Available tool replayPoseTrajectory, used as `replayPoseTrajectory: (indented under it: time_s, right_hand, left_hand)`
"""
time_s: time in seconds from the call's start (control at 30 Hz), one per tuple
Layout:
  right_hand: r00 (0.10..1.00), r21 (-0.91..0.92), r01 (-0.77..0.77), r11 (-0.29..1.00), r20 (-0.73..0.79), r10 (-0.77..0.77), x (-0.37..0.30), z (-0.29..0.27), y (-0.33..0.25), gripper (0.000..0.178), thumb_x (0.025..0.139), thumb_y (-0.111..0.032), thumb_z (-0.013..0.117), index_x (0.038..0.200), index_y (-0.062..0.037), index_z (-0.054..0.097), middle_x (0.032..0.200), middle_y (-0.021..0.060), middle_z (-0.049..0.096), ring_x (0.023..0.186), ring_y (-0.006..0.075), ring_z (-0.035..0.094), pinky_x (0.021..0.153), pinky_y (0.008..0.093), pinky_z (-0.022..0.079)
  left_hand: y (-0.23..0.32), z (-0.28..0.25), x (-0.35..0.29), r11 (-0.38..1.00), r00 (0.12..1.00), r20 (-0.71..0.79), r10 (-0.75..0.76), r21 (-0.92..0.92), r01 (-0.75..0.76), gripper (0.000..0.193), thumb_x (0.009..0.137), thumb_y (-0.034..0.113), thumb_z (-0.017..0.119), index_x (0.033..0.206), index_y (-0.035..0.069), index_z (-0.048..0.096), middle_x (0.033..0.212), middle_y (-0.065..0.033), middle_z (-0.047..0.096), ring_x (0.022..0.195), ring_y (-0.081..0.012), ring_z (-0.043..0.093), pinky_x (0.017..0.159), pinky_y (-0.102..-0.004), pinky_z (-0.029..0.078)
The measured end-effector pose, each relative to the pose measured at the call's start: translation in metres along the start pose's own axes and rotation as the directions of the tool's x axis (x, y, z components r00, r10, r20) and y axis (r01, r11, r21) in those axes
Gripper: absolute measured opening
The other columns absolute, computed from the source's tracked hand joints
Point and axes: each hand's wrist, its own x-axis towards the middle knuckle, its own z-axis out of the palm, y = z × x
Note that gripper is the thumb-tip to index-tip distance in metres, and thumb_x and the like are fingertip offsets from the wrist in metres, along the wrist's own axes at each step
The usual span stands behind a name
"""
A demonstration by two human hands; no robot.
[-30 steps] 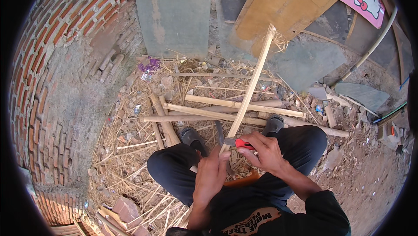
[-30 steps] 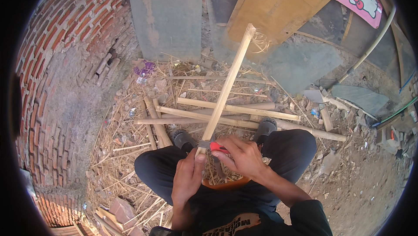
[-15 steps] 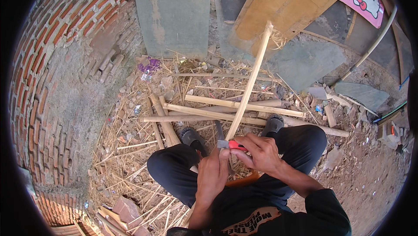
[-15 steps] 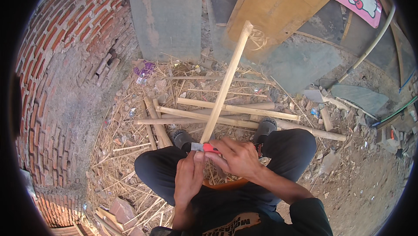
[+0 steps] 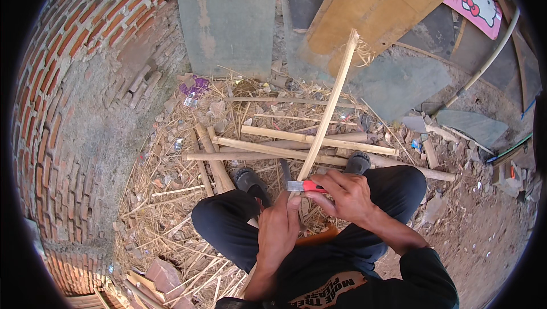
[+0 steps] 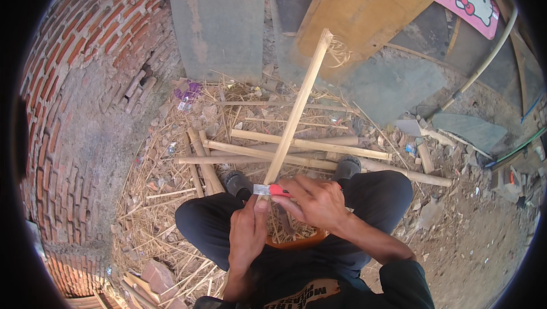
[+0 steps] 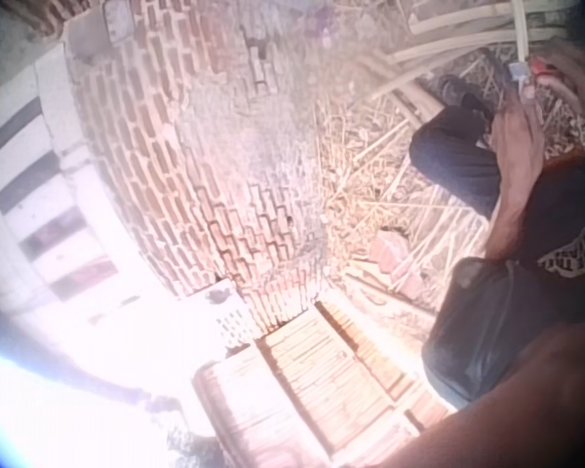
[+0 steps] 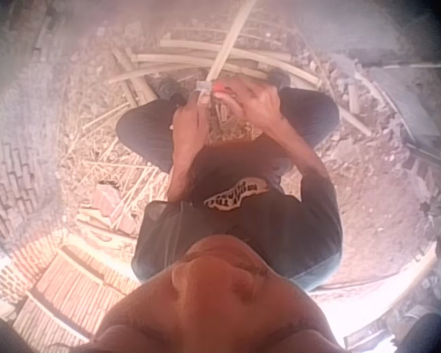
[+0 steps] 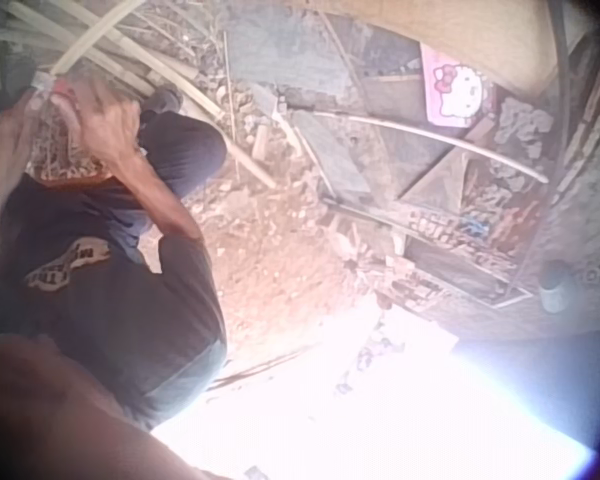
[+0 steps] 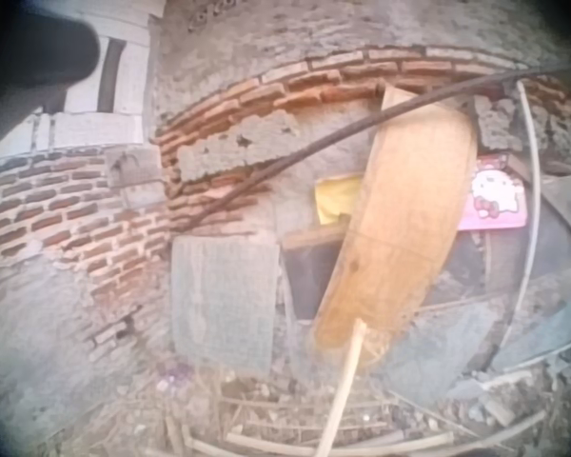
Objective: The person sits on the ground and uses a red utility knife to shave thin strips from a long wooden stick. They hold the stick with their left hand and scrape the blade along its length with their right hand, creating wood shavings. The person occasionally switches to a larger curved blade to continue shaving the wood.
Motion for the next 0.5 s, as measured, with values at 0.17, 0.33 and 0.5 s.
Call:
replayPoseTrajectory:
  time_s: [0.17,0.33,0.5]
  right_hand:
    - [1.0,-0.018,0.021,1.0,-0.006,-0.021,0.004,-0.002,0.0005,0.034,0.091,-0.035,0.087,0.113,-0.0121,0.076,0.087,0.0016,0.069,0.066,0.0219,0.072,0.058,0.036,0.059]
    - [1.0,-0.041,0.023,0.999,-0.015,-0.024,0.0067,-0.0043,-0.0001,0.034,0.09,-0.035,0.088,0.113,-0.0126,0.076,0.087,0.0009,0.068,0.066,0.0209,0.072,0.058,0.0355,0.058]
    - [1.0,-0.043,0.026,0.999,-0.009,-0.026,0.0095,-0.0075,-0.001,0.034,0.089,-0.035,0.088,0.113,-0.013,0.077,0.085,0.0003,0.066,0.066,0.0199,0.071,0.058,0.0352,0.058]
  left_hand:
    - [0.002,-0.0037,-0.0019,1.0,1.0,0.002,-0.002,-0.013,0.002,0.041,0.119,0.035,0.045,0.115,-0.001,0.065,0.066,-0.0228,0.065,0.069,-0.0499,0.069,0.067,-0.0587,0.049]
    - [0.0011,-0.0056,-0.0029,1.0,1.0,-0.001,0.012,0.005,-0.012,0.04,0.119,0.035,0.046,0.115,-0.001,0.064,0.064,-0.0205,0.065,0.068,-0.0483,0.07,0.066,-0.0572,0.051]
    - [0.0018,-0.0069,-0.0057,1.0,1.0,-0.012,0.007,-0.015,-0.008,0.04,0.119,0.032,0.046,0.109,-0.001,0.065,0.065,-0.0204,0.062,0.064,-0.0449,0.068,0.062,-0.0519,0.05]
